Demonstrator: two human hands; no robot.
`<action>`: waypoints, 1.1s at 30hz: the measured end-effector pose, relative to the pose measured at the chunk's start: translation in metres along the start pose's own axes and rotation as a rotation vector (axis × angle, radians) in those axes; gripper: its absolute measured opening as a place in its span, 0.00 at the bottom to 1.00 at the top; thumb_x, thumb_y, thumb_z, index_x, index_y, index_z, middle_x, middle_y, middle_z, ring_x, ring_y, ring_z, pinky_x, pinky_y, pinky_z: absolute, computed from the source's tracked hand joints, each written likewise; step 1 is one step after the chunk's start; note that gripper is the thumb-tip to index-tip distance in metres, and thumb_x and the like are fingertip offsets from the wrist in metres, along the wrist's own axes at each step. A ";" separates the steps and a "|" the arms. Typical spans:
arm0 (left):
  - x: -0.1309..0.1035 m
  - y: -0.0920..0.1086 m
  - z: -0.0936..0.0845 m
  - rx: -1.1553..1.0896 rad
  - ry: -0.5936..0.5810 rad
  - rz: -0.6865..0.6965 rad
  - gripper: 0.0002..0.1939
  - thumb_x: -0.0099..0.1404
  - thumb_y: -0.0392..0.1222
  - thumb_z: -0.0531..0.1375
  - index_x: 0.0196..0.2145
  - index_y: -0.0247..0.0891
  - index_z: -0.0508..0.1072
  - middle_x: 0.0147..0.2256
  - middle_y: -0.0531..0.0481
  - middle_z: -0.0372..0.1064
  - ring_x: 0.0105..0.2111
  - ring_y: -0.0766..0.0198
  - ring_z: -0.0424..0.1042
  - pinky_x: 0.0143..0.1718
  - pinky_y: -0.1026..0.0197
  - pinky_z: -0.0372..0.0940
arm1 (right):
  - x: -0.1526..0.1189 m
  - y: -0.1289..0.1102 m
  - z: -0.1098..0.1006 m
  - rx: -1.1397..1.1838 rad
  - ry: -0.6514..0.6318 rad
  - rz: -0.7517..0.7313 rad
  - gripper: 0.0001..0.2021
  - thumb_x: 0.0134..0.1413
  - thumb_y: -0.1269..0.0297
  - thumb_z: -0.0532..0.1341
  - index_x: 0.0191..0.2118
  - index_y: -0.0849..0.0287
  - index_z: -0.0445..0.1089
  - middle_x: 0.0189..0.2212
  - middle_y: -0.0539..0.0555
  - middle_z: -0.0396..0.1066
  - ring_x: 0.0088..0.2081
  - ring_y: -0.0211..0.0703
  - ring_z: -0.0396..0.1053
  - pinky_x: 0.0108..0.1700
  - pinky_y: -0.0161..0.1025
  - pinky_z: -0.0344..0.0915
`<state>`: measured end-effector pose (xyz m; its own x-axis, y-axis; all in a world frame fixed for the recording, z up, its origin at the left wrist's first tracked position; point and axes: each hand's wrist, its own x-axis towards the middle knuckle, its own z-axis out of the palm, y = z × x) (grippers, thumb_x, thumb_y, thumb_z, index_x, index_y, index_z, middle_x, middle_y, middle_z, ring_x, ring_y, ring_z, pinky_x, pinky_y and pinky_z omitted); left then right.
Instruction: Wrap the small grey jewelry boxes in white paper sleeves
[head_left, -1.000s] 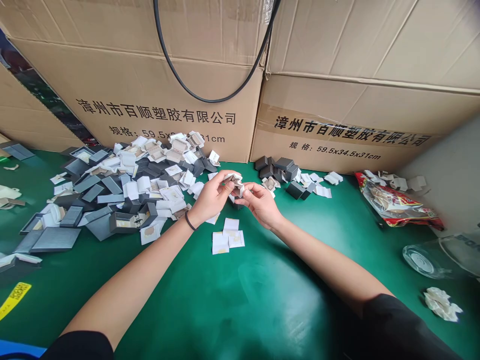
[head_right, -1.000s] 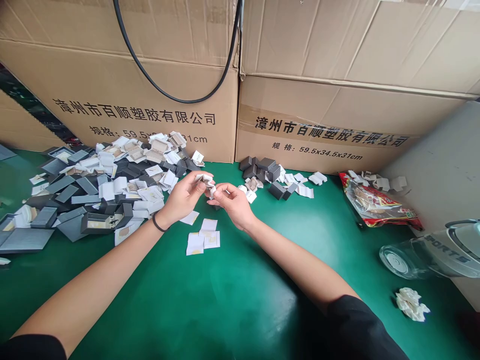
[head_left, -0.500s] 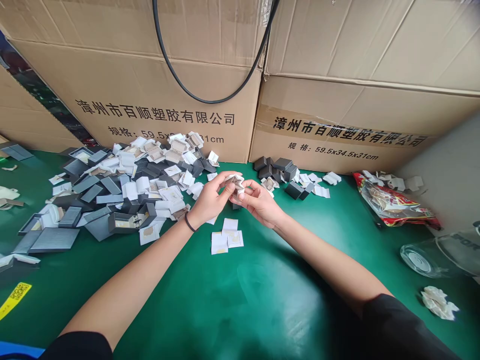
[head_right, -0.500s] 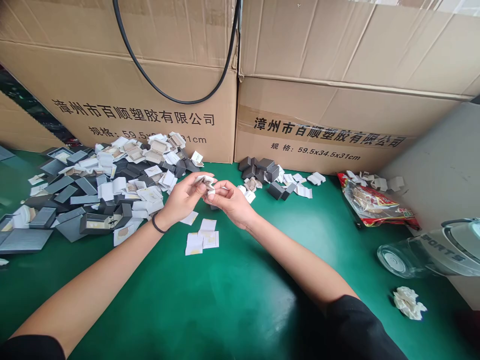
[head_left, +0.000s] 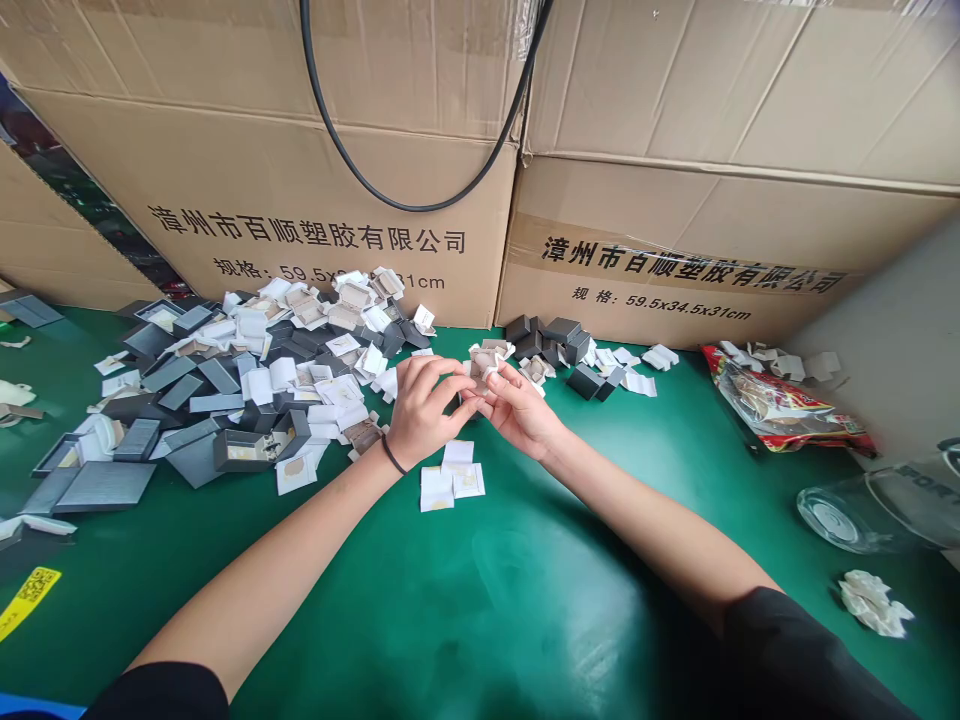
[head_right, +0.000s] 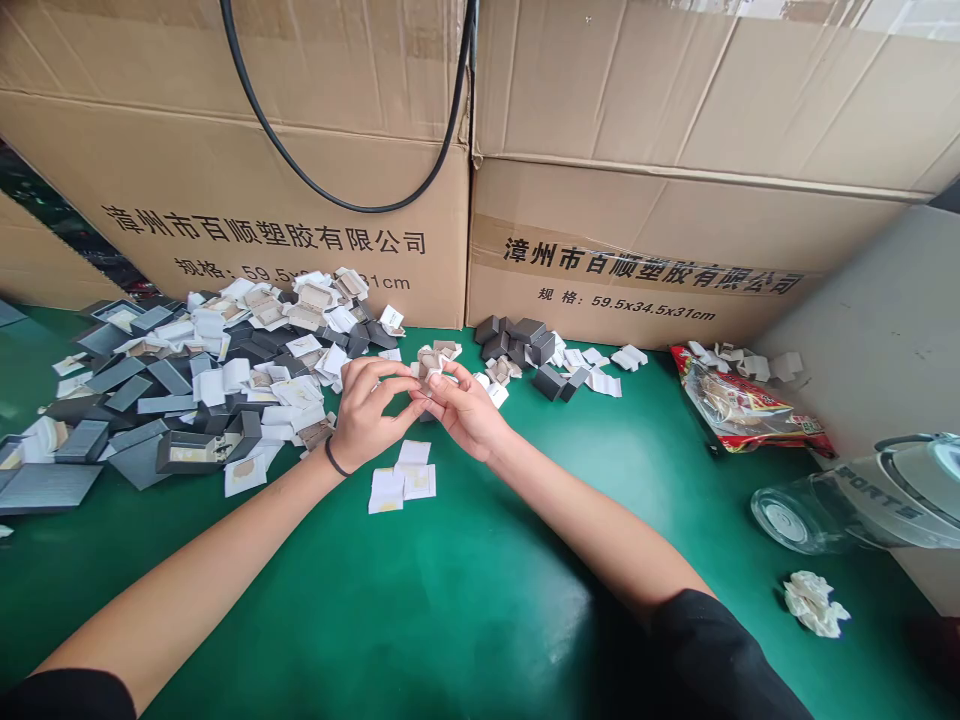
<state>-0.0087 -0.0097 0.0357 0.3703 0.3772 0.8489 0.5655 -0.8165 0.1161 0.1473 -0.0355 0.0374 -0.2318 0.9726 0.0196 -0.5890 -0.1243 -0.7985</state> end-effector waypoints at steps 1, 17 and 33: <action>0.000 -0.001 0.001 0.031 0.022 0.026 0.06 0.56 0.41 0.62 0.32 0.41 0.70 0.37 0.48 0.69 0.41 0.58 0.65 0.45 0.52 0.59 | 0.000 0.001 0.001 0.017 -0.006 0.006 0.15 0.44 0.60 0.67 0.39 0.52 0.65 0.37 0.45 0.73 0.39 0.35 0.71 0.51 0.38 0.65; -0.008 -0.018 0.012 -0.374 -0.063 -0.478 0.20 0.66 0.47 0.50 0.55 0.40 0.58 0.54 0.40 0.59 0.53 0.58 0.61 0.47 0.55 0.64 | -0.008 -0.012 -0.006 -0.188 0.140 -0.177 0.17 0.41 0.60 0.68 0.37 0.53 0.62 0.37 0.48 0.71 0.42 0.43 0.72 0.51 0.46 0.65; -0.025 -0.030 0.017 -0.308 -0.622 -0.440 0.30 0.54 0.50 0.60 0.53 0.38 0.62 0.37 0.46 0.67 0.39 0.57 0.68 0.36 0.55 0.67 | -0.025 0.011 -0.033 -0.944 0.164 -0.449 0.18 0.45 0.57 0.65 0.42 0.53 0.63 0.39 0.51 0.66 0.39 0.41 0.65 0.46 0.42 0.63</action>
<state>-0.0228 0.0127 0.0026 0.5537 0.7905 0.2618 0.5602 -0.5863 0.5852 0.1724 -0.0546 0.0086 0.0067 0.9149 0.4037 0.2620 0.3880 -0.8837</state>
